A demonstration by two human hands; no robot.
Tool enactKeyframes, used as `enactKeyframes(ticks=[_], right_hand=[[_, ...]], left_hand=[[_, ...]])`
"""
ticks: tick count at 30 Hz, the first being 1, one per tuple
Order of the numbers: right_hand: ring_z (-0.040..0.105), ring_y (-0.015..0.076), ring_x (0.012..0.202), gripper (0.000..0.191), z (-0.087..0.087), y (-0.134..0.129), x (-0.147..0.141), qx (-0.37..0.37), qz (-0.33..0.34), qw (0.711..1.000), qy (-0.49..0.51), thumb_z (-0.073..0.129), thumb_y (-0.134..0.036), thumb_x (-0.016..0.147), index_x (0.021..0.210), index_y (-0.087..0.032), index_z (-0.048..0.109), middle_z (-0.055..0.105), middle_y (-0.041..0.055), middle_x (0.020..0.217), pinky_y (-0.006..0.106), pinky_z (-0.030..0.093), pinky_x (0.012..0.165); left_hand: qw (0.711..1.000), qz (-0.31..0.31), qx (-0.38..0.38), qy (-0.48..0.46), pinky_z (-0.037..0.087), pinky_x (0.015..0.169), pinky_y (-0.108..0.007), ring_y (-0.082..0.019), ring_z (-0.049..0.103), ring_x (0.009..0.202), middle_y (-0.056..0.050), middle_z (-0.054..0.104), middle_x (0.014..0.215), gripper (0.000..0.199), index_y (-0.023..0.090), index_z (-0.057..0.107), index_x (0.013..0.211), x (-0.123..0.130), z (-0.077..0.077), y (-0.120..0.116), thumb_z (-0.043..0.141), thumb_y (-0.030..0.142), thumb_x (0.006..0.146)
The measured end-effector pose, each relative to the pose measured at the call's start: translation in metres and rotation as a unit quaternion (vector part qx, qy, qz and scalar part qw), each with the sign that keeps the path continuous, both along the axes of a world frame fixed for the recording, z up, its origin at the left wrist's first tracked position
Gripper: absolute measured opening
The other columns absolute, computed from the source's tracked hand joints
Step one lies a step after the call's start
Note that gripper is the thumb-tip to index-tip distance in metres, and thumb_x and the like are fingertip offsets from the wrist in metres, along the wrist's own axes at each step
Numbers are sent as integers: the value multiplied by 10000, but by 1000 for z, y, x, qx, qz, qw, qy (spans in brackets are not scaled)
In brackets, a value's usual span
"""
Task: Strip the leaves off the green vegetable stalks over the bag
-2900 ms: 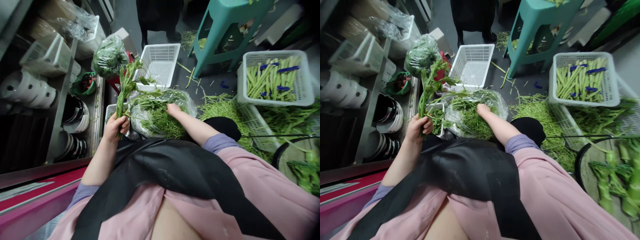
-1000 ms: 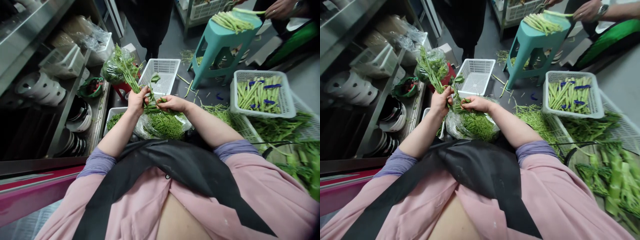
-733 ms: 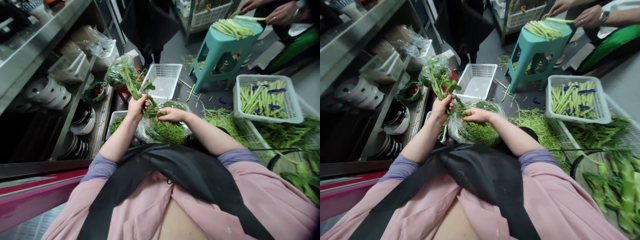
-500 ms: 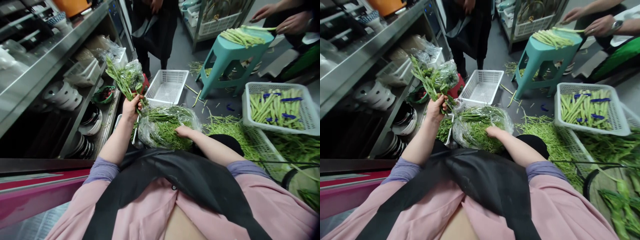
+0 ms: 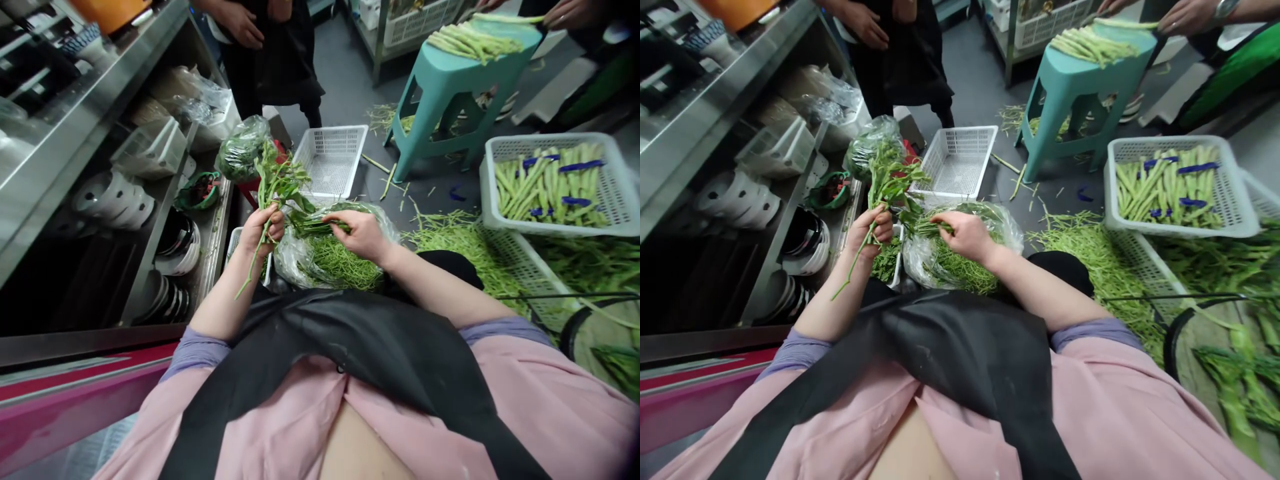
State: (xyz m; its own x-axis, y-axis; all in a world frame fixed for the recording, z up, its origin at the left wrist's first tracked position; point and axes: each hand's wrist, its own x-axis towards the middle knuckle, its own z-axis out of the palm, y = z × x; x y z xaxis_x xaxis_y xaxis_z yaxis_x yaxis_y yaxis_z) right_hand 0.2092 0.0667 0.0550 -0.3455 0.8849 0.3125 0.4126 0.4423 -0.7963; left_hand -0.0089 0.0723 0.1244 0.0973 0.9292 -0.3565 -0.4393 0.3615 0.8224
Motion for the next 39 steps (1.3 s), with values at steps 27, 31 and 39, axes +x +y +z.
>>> enactKeyframes(ticks=[27, 31, 39], right_hand=[[520, 97, 557, 387, -29, 3, 0, -196, -115, 900, 371, 758, -497, 711, 748, -194, 519, 608, -32, 600, 247, 419, 560], [516, 102, 565, 343, -26, 0, 0, -166, -138, 918, 332, 725, -456, 756, 732, -203, 496, 618, -34, 589, 270, 434, 622], [509, 101, 547, 335, -27, 1, -1, -166, -126, 921, 330, 722, -440, 755, 737, -203, 486, 611, -40, 585, 269, 429, 611]], left_hand=[[996, -30, 16, 84, 259, 364, -177, -32, 400, 387, 85, 481, 549, 463, 187, 439, 733, 41, -61, -15, 863, 279, 569], [989, 10, 70, 133, 304, 407, -196, -39, 431, 422, 66, 533, 593, 465, 179, 474, 732, 41, -62, -17, 883, 274, 532], [964, 4, 133, 230, 386, 487, -214, -86, 534, 549, -9, 672, 780, 441, 153, 584, 856, 48, -70, -24, 869, 298, 552]])
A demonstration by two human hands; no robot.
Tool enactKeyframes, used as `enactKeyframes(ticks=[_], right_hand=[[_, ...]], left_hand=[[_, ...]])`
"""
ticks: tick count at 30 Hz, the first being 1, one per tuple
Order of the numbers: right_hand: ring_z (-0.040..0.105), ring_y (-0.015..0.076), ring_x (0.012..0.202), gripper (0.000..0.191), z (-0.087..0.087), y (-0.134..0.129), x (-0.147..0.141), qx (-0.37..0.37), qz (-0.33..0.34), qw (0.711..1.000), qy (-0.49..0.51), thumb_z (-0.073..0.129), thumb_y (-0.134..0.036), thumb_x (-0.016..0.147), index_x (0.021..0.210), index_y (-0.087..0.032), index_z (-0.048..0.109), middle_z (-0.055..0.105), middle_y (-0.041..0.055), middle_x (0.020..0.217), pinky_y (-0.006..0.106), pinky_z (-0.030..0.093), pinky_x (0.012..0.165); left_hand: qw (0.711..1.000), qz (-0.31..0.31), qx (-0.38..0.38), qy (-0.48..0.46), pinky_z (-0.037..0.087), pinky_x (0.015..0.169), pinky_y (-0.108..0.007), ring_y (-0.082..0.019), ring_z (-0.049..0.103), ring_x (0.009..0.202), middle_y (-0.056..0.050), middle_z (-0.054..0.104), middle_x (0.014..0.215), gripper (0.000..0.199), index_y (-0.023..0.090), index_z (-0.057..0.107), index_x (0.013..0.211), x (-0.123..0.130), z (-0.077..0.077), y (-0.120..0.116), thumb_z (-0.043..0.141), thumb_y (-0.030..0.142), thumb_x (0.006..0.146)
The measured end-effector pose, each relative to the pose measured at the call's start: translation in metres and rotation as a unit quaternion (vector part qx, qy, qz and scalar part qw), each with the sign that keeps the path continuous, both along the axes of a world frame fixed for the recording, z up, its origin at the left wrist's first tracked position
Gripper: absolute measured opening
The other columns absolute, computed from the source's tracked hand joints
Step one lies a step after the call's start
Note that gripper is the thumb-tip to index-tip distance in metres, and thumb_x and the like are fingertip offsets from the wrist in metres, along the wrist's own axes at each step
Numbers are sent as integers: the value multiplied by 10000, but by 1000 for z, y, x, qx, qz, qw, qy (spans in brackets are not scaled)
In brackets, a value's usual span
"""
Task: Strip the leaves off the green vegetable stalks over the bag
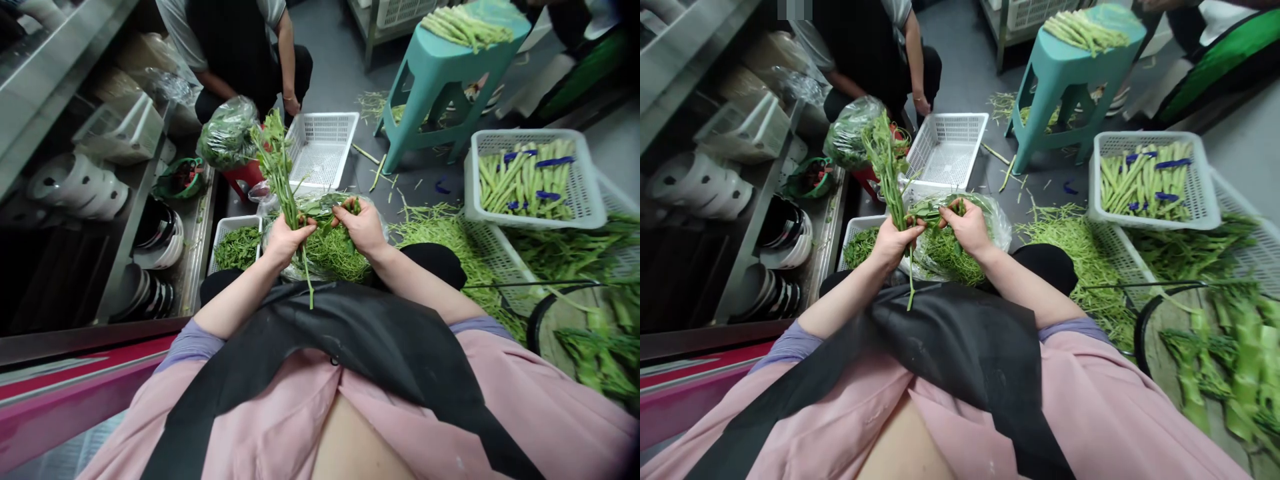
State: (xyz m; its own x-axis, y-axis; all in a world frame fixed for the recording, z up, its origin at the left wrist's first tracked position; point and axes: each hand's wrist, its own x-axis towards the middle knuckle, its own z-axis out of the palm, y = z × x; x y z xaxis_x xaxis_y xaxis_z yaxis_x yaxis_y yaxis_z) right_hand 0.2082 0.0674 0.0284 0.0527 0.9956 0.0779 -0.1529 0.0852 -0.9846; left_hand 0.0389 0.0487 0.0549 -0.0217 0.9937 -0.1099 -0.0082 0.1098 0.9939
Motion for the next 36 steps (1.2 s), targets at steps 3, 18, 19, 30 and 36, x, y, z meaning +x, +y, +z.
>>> enactKeyframes(ticks=[3, 18, 19, 30, 36], right_hand=[[503, 100, 540, 346, 2, -3, -2, -5, 5, 1000, 3, 723, -461, 748, 725, -202, 496, 603, -43, 576, 273, 436, 618], [536, 133, 551, 291, -8, -25, -7, 148, -57, 971, -176, 624, -491, 840, 747, -229, 537, 589, -16, 614, 299, 459, 589], [543, 136, 563, 272, -8, -26, -3, 175, -77, 964, -186, 604, -485, 858, 771, -233, 549, 586, -12, 633, 303, 463, 589], [579, 138, 618, 243, 9, -11, 55, 154, -43, 985, -72, 477, -487, 946, 940, -255, 548, 610, 4, 711, 289, 481, 599], [654, 206, 914, 264, -7, -35, 5, 281, 203, 863, -369, 568, -205, 829, 1066, -223, 683, 720, 76, 980, 302, 500, 789]], left_hand=[[1000, -11, 6, 5, 421, 536, -222, -100, 560, 582, -11, 669, 769, 424, 153, 577, 856, 5, -1, -1, 860, 272, 564], [998, -4, -38, 49, 369, 503, -209, -82, 502, 545, 33, 582, 667, 301, 155, 554, 776, 9, -17, 9, 781, 147, 579], [997, 0, -54, 46, 361, 496, -209, -79, 495, 535, 34, 580, 658, 299, 153, 550, 763, 8, -20, 10, 779, 140, 571], [978, -63, -186, -68, 266, 381, -202, -47, 423, 387, -37, 694, 707, 381, 152, 527, 802, -1, -30, 15, 828, 294, 616], [973, -30, -209, -93, 350, 428, -209, -82, 517, 450, -29, 660, 633, 279, 119, 585, 753, 5, -31, 13, 809, 260, 665]])
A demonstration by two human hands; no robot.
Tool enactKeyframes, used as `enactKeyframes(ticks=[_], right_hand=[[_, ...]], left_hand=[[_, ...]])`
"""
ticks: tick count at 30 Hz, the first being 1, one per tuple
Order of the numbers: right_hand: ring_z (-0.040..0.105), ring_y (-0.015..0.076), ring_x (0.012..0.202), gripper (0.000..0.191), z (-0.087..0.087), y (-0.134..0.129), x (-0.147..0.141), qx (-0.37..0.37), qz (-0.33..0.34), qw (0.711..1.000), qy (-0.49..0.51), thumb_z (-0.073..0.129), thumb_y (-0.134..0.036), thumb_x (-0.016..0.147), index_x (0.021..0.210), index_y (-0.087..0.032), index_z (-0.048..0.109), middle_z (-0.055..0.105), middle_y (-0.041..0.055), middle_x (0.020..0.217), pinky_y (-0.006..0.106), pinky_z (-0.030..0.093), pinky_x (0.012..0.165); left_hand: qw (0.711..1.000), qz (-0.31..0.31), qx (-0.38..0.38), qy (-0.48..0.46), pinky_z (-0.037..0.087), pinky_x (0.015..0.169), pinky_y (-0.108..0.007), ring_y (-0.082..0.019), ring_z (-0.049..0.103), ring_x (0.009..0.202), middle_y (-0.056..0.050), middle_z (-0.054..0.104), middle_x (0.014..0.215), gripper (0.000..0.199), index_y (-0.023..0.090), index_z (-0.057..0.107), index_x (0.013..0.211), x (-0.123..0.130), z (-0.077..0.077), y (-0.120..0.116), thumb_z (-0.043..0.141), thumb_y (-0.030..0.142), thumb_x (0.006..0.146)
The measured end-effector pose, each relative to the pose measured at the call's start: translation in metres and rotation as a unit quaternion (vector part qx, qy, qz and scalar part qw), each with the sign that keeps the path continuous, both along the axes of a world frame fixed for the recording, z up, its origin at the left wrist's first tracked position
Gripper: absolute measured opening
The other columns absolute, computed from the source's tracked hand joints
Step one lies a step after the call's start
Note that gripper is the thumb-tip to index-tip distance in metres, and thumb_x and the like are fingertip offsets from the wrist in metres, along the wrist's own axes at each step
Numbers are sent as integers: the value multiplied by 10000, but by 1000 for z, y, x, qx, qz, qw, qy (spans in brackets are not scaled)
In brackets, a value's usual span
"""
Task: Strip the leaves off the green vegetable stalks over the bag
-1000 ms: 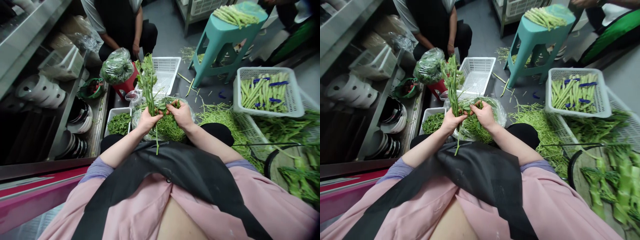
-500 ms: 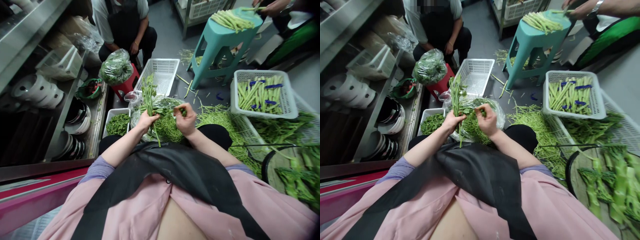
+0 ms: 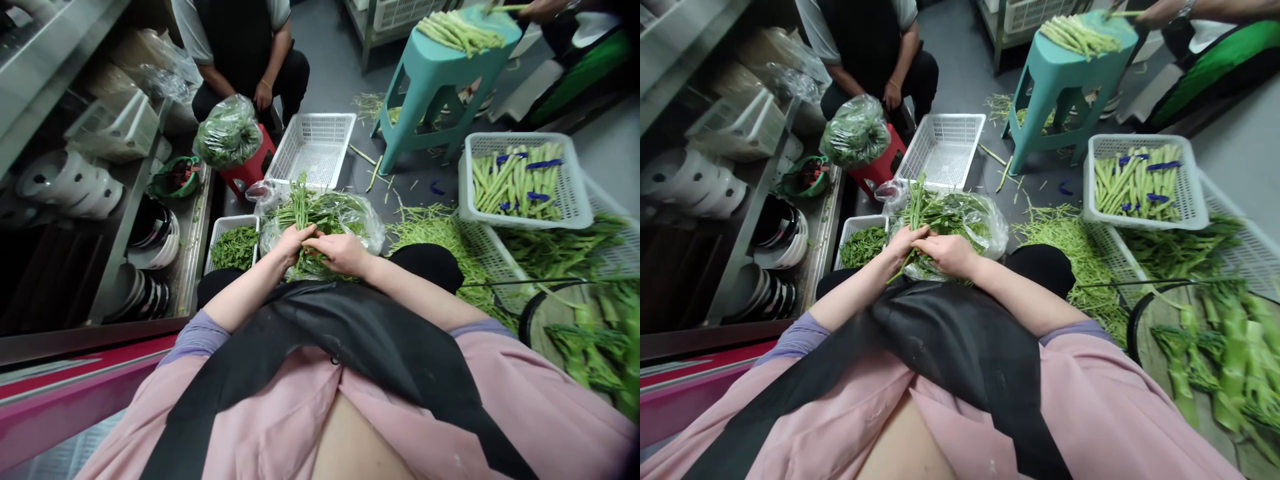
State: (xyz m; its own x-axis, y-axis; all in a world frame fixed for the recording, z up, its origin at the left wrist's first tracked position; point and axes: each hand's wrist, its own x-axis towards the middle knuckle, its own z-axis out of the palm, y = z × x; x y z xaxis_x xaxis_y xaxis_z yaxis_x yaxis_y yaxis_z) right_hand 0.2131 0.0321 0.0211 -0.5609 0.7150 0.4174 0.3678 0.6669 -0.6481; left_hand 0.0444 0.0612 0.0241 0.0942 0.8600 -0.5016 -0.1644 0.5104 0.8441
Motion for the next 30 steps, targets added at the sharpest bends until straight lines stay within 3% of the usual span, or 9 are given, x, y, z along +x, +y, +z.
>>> enactKeyframes(ticks=[3, 5, 8, 10, 14, 19, 21, 24, 30], right_hand=[[654, 197, 902, 372, -7, 7, -15, 34, 16, 995, -93, 556, -127, 798, 1135, -220, 683, 728, 81, 1004, 261, 475, 717], [651, 187, 880, 336, -9, 11, -17, 41, 17, 994, -104, 565, -140, 807, 1105, -227, 693, 721, 77, 1039, 248, 458, 678], [640, 178, 850, 173, -10, 16, -17, 3, 23, 999, -40, 591, -232, 835, 960, -217, 710, 710, 73, 993, 254, 460, 687], [625, 170, 809, 147, -10, 22, -13, -65, -10, 996, 67, 592, -309, 851, 889, -208, 692, 693, 64, 915, 275, 475, 706], [549, 121, 646, 273, -7, 45, 5, -273, -94, 917, 276, 632, -463, 814, 845, -192, 639, 661, 22, 805, 272, 474, 620], [439, 77, 460, 311, -7, 58, 26, -527, -17, 807, 267, 720, -439, 696, 803, -165, 620, 647, 7, 686, 218, 331, 403], [450, 80, 450, 311, -9, 55, 22, -561, 8, 783, 270, 728, -409, 670, 821, -161, 617, 654, 8, 685, 222, 330, 394], [472, 87, 458, 323, -14, 46, 10, -572, 52, 774, 266, 721, -411, 665, 827, -151, 619, 648, 5, 671, 228, 343, 399], [481, 92, 437, 309, -15, 39, 2, -596, 68, 761, 247, 730, -405, 665, 778, -143, 610, 658, 20, 661, 234, 347, 384]], left_hand=[[999, 27, -19, -12, 399, 479, -212, -92, 545, 491, 4, 596, 571, 240, 121, 578, 684, 4, 1, -3, 802, 206, 672], [998, 44, -35, -18, 402, 474, -217, -91, 531, 477, 14, 575, 559, 193, 131, 573, 680, 6, 1, -5, 755, 178, 721], [998, 36, -59, -10, 363, 418, -214, -93, 505, 431, 16, 553, 524, 154, 140, 563, 691, 7, 0, -5, 686, 161, 782], [998, 8, -68, -9, 306, 373, -198, -72, 448, 378, 26, 542, 506, 163, 148, 544, 702, 5, -3, -4, 684, 158, 785], [996, -36, -74, -23, 271, 342, -183, -35, 353, 325, -4, 625, 585, 211, 161, 510, 722, -8, -5, -5, 699, 213, 800], [999, -13, -14, -44, 238, 333, -170, -2, 288, 304, 13, 621, 565, 297, 142, 524, 713, -21, 4, 3, 772, 303, 746], [998, -5, 9, -55, 251, 337, -174, 0, 298, 315, -25, 694, 676, 293, 140, 560, 802, -18, 10, 7, 785, 314, 732], [998, -6, 20, -65, 262, 342, -181, -5, 308, 325, -53, 730, 756, 307, 149, 581, 900, -8, 19, 12, 780, 320, 739], [993, 20, 40, -113, 263, 349, -162, 10, 302, 348, -18, 685, 709, 242, 138, 560, 782, 0, 22, 21, 760, 273, 762]])
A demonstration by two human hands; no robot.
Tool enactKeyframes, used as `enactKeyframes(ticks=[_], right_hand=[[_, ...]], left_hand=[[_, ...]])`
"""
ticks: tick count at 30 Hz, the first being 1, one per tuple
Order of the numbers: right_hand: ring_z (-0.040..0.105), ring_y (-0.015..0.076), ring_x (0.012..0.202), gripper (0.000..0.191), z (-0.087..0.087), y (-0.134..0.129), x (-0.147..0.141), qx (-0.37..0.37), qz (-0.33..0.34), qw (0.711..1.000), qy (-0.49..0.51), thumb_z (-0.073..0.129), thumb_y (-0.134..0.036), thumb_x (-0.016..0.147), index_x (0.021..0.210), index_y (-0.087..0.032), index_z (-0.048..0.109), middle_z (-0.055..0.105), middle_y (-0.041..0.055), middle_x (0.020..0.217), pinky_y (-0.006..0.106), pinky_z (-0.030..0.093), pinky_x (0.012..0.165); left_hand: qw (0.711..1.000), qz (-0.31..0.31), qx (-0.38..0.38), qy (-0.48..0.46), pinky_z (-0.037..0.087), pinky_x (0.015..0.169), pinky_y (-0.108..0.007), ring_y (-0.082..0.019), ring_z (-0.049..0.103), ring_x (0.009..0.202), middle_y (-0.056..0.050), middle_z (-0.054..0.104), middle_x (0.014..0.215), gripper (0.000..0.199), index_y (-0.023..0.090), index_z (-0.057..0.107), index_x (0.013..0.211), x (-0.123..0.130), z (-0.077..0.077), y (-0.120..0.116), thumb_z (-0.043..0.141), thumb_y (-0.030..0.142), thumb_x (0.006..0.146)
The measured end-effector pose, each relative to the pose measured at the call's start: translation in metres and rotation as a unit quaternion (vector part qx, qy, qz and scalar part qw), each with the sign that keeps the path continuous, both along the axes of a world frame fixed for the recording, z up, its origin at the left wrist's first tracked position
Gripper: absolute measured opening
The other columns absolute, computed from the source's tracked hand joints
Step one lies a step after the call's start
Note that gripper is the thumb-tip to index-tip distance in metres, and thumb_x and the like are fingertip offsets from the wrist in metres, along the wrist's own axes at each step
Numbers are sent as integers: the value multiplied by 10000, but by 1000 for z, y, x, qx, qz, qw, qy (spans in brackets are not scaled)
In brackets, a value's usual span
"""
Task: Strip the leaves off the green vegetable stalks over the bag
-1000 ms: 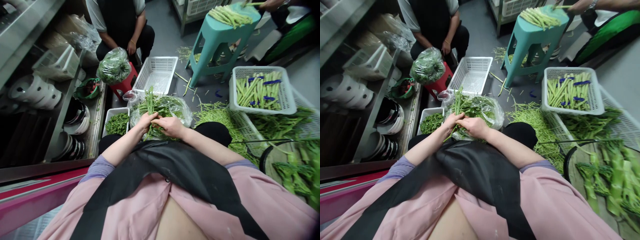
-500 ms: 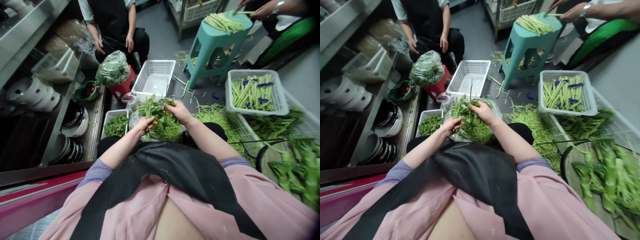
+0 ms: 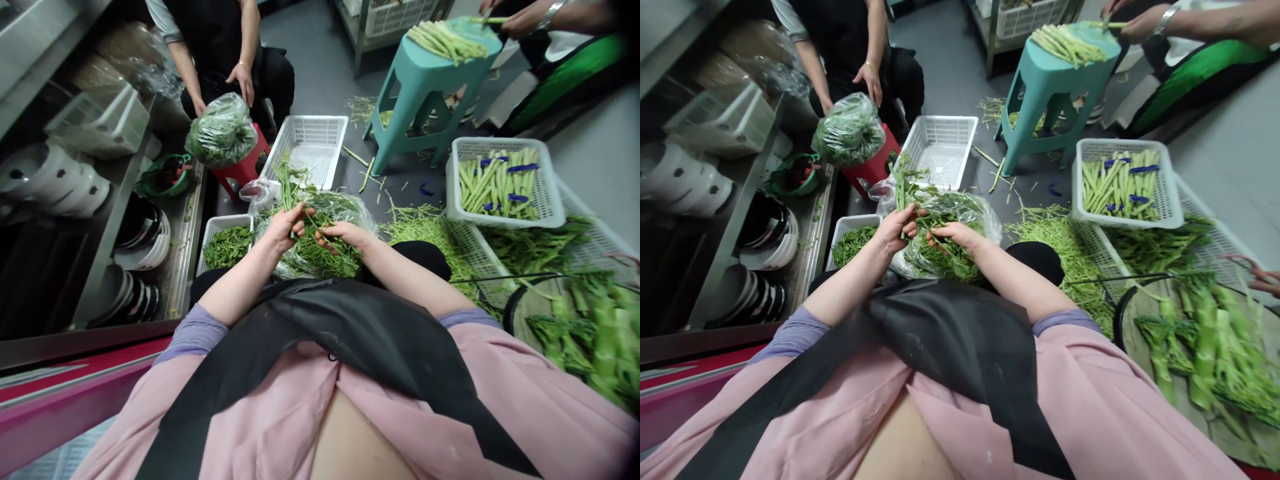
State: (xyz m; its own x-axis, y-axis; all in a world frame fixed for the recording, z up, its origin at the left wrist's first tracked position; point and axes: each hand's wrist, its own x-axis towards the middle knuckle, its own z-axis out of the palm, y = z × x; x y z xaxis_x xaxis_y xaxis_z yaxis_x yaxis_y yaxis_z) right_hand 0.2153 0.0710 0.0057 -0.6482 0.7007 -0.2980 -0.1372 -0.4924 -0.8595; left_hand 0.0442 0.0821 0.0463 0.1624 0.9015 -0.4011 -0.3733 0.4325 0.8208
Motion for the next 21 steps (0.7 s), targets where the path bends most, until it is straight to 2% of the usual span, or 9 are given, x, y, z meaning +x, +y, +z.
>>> enactKeyframes(ticks=[6, 9, 13, 15, 17, 21], right_hand=[[496, 93, 461, 308, 2, -6, 0, -30, -7, 999, 24, 739, -361, 631, 809, -133, 633, 660, 12, 633, 216, 362, 388], [490, 95, 452, 282, 3, -8, 0, -47, -8, 999, 20, 720, -344, 649, 810, -133, 623, 640, 5, 609, 216, 363, 386], [442, 91, 440, 232, -2, -11, -2, -56, -12, 998, 12, 664, -368, 677, 721, -170, 550, 556, -24, 543, 224, 363, 410], [409, 87, 452, 241, -9, -13, -6, -26, -67, 997, -4, 624, -402, 695, 676, -192, 508, 491, -44, 512, 227, 365, 446], [390, 90, 470, 261, -20, -15, -11, 8, -165, 986, -38, 584, -439, 721, 656, -206, 485, 448, -54, 503, 231, 362, 476], [383, 119, 501, 270, -44, -14, -8, 66, -337, 928, -145, 530, -469, 761, 647, -232, 465, 439, -47, 515, 257, 351, 498]], left_hand=[[999, 34, 18, -10, 327, 386, -154, -14, 414, 399, 18, 621, 629, 226, 143, 544, 757, -3, -9, 6, 759, 212, 740], [998, 61, 13, -1, 359, 415, -157, -42, 504, 456, 9, 643, 659, 229, 153, 566, 824, -6, -7, 8, 765, 191, 718], [996, 81, 20, -6, 360, 415, -165, -48, 502, 447, 14, 640, 648, 226, 159, 567, 845, -12, -5, 11, 754, 222, 735], [996, 79, 41, 1, 362, 416, -164, -39, 483, 438, 20, 631, 635, 247, 156, 551, 812, -12, -7, 7, 763, 255, 734], [996, 63, 68, 15, 367, 423, -161, -33, 483, 447, 15, 639, 651, 287, 154, 537, 800, -9, -11, -1, 778, 287, 721], [994, 25, 102, 39, 402, 447, -166, -43, 512, 481, 15, 643, 672, 355, 162, 525, 842, -2, -12, -18, 802, 325, 692]])
